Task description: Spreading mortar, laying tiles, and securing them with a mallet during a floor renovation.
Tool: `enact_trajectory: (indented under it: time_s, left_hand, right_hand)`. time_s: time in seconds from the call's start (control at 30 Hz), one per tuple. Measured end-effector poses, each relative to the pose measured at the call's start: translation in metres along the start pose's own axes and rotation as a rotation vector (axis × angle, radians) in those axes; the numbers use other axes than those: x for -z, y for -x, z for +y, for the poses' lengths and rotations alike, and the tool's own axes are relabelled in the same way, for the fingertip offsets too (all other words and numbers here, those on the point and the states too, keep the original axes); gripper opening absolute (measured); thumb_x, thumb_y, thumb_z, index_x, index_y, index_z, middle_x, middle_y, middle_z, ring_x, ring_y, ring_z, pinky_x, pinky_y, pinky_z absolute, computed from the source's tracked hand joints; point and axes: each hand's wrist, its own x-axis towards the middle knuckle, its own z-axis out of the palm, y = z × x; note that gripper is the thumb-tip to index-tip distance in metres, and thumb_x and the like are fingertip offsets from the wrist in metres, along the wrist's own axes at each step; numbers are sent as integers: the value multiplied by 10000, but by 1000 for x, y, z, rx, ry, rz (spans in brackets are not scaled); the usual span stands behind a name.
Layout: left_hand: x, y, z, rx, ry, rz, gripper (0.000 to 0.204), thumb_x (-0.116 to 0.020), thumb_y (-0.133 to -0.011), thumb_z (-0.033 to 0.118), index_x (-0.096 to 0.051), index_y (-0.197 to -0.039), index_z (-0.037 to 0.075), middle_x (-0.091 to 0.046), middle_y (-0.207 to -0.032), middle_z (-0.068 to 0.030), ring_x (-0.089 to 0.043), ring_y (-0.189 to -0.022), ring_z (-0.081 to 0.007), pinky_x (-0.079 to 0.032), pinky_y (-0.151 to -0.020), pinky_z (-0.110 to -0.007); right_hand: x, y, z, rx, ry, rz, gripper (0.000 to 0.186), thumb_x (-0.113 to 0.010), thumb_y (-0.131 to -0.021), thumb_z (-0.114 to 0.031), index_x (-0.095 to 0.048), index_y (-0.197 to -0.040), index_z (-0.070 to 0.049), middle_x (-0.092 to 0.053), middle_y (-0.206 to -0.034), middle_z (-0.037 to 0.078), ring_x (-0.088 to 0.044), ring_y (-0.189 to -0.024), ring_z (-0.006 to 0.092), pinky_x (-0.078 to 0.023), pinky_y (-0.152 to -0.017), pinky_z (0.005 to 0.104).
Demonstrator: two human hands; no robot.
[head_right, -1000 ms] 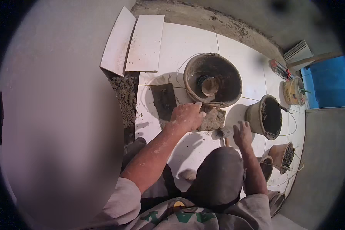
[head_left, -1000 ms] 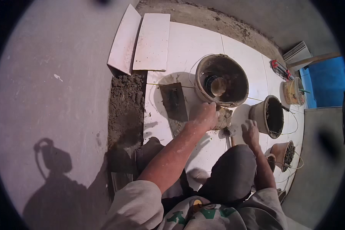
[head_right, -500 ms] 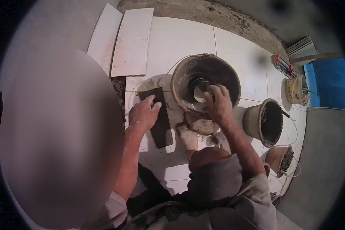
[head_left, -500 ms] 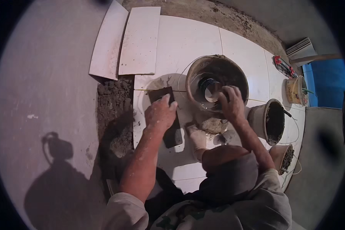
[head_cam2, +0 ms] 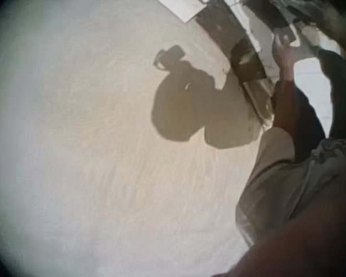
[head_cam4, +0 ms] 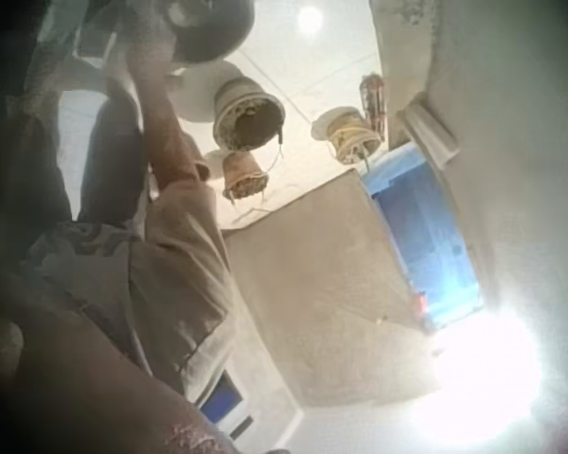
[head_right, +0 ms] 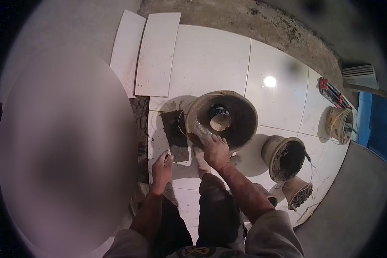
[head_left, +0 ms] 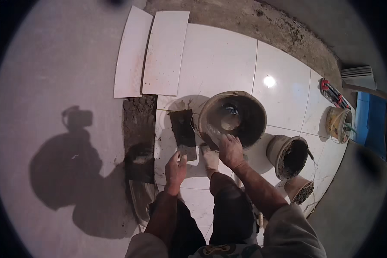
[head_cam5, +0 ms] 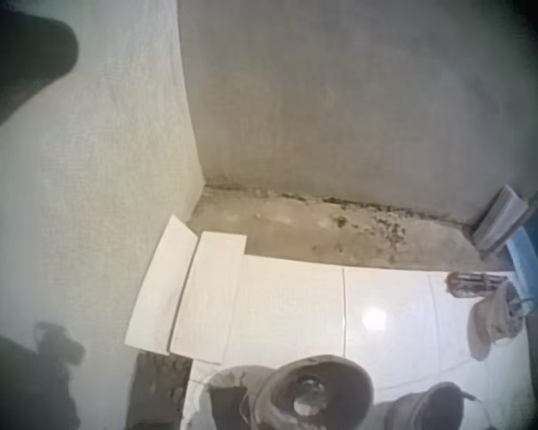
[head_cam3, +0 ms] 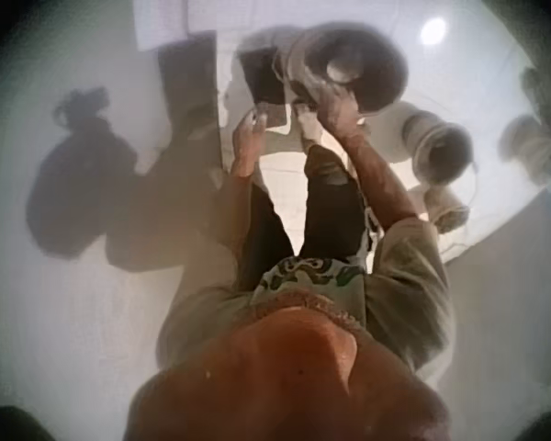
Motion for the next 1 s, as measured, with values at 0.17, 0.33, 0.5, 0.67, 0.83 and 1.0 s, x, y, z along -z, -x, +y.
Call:
enact_trajectory:
  time_s: [0.17, 0.33, 0.5, 0.67, 0.83, 1.0]
  left_hand:
    - [29, 36, 67, -12, 47, 20, 443, -544, -907, 290, -562, -1219, -25, -633, -1122, -223, -625, -1045, -313, -474, -897, -369]
    - [49, 45, 148, -39, 4, 2, 443, -545, -914, 291, -563, -1214, -34, -633, -1122, -227, -639, -1023, -306, -484, -886, -356]
    - [61, 57, 211, -28, -48, -69, 471, -561, -901, 309, -555, -1239, -19, -627, -1154, -220, -634, -1050, -296, -486, -894, -354]
    - [88, 57, 305, -102, -210, 38, 565, -513, -827, 122, -415, -1369, -4, -490, -1348, -223, -512, -1226, -307, -409, -1011, -374]
    - [173, 64, 454, -547, 272, -16, 727, -430, -748, -106, -207, -1439, -82, -319, -1475, -221, -321, -1378, -310, -339, -1075, -340]
    - [236, 46, 579, -670, 475, -182, 758, -353, -741, -149, -99, -1453, -98, -244, -1499, -242, -290, -1383, -329, -315, -1090, -363]
  right_hand:
    - [13, 8, -19, 50, -139, -66, 313, -570, -791, -144, -520, -1081, -39, -523, -1024, 172, -528, -995, 356, -448, -831, 468]
    - [-13, -3, -43, 91, -95, -189, 414, -544, -816, -203, -503, -1191, -32, -485, -1087, 189, -489, -1062, 347, -428, -877, 495]
    - [20, 16, -32, -45, -232, -367, 392, -522, -853, -255, -573, -1156, -12, -488, -1174, 207, -482, -1123, 372, -415, -925, 497]
    - [106, 57, 30, -286, -373, -177, 410, -611, -801, -301, -599, -1154, -94, -572, -1117, 214, -537, -1105, 383, -453, -930, 492]
    - [173, 92, 106, -518, -83, -205, 294, -548, -819, -233, -635, -1029, -46, -593, -1102, 253, -561, -1064, 407, -455, -919, 512]
    - [219, 81, 126, -773, -75, -268, 405, -543, -794, -238, -561, -1108, 17, -535, -1160, 303, -564, -1030, 451, -465, -914, 505]
